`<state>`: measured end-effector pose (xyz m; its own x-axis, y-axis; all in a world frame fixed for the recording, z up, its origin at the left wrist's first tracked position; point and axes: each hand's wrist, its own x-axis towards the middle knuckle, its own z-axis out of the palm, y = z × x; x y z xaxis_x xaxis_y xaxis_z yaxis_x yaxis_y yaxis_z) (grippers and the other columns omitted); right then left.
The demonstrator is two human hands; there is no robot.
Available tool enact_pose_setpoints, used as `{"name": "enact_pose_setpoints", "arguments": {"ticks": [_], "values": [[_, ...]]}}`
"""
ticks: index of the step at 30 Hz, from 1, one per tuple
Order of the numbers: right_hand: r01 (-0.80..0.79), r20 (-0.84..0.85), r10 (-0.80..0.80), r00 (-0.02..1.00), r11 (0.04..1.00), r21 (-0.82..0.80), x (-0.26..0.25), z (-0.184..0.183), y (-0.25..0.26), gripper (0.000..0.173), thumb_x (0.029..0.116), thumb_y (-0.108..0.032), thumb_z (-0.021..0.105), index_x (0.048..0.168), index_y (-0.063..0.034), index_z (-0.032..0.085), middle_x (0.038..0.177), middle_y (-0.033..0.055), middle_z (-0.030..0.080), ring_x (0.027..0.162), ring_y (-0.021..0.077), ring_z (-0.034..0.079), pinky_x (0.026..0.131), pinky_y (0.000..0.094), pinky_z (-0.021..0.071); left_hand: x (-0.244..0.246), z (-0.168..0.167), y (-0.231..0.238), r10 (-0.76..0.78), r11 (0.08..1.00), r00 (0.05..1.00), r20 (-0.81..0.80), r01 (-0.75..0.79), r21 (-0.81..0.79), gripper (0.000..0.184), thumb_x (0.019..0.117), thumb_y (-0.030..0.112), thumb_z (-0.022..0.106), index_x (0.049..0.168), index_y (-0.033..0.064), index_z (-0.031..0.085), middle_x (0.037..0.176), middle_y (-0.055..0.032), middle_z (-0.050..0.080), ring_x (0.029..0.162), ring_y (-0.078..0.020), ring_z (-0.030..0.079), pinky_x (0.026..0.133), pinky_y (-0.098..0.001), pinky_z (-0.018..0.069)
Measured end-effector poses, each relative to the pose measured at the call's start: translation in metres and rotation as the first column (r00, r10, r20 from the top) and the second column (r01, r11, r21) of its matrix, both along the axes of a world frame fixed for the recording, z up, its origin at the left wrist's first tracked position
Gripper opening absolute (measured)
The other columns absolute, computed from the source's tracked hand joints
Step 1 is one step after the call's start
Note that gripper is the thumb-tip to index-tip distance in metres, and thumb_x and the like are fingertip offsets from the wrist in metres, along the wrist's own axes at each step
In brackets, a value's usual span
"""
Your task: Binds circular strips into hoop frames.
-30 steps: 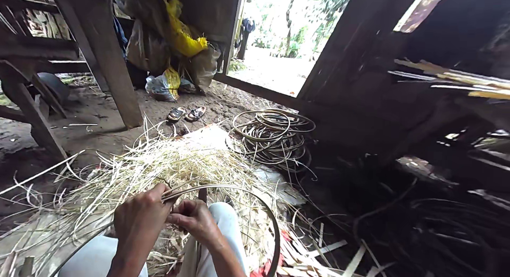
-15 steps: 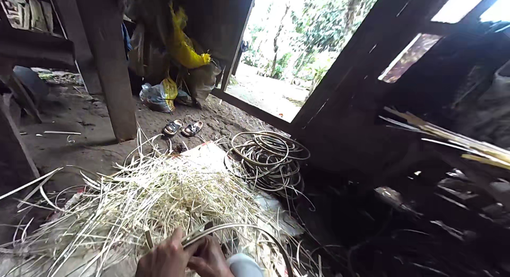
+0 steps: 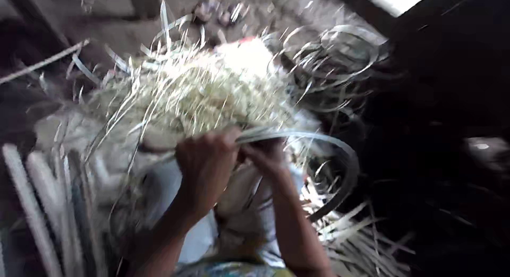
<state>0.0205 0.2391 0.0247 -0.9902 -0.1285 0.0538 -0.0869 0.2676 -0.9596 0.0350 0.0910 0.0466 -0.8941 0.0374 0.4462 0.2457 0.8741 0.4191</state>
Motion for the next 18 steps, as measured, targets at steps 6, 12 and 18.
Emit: {"name": "enact_pose_setpoints", "arguments": {"ticks": [6, 12, 18], "values": [[-0.221, -0.139, 0.226, 0.964, 0.974, 0.052, 0.030, 0.012, 0.042, 0.012, 0.0978, -0.005, 0.062, 0.107, -0.0036, 0.070, 0.085, -0.0116, 0.072, 0.069, -0.0046, 0.067, 0.066, 0.0159, 0.0602, 0.020, 0.016, 0.023, 0.037, 0.992, 0.995, -0.096, -0.048, -0.114, 0.020, 0.0887, 0.029, 0.072, 0.078, 0.0127, 0.069, 0.056, -0.0059, 0.057, 0.049, -0.0259, 0.058, 0.045, -0.0403, 0.0353], [-0.170, -0.177, 0.189, 0.966, 0.979, 0.116, 0.067, 0.008, 0.052, 0.007, 0.0962, -0.009, 0.066, 0.099, -0.0051, 0.071, 0.080, -0.0095, 0.068, 0.063, -0.0065, 0.062, 0.060, 0.0116, 0.0544, 0.037, 0.023, 0.036, -0.022, 0.992, 0.992, -0.122, 0.007, -0.125, 0.028, 0.0919, 0.038, 0.070, 0.077, 0.0147, 0.069, 0.056, -0.0039, 0.057, 0.050, -0.0233, 0.057, 0.048, -0.0395, 0.0343], [-0.011, -0.232, 0.017, 0.973, 1.000, 0.026, 0.090, 0.015, 0.054, 0.020, 0.0885, -0.006, 0.070, 0.086, -0.0252, 0.063, 0.075, -0.0246, 0.062, 0.064, -0.0148, 0.057, 0.061, 0.0065, 0.0512, 0.060, 0.040, 0.053, -0.212, 0.976, 0.965, -0.154, 0.203, -0.074, 0.013, 0.0927, 0.015, 0.067, 0.081, 0.0103, 0.069, 0.059, -0.0056, 0.057, 0.051, -0.0221, 0.058, 0.046, -0.0346, 0.0340]]}}
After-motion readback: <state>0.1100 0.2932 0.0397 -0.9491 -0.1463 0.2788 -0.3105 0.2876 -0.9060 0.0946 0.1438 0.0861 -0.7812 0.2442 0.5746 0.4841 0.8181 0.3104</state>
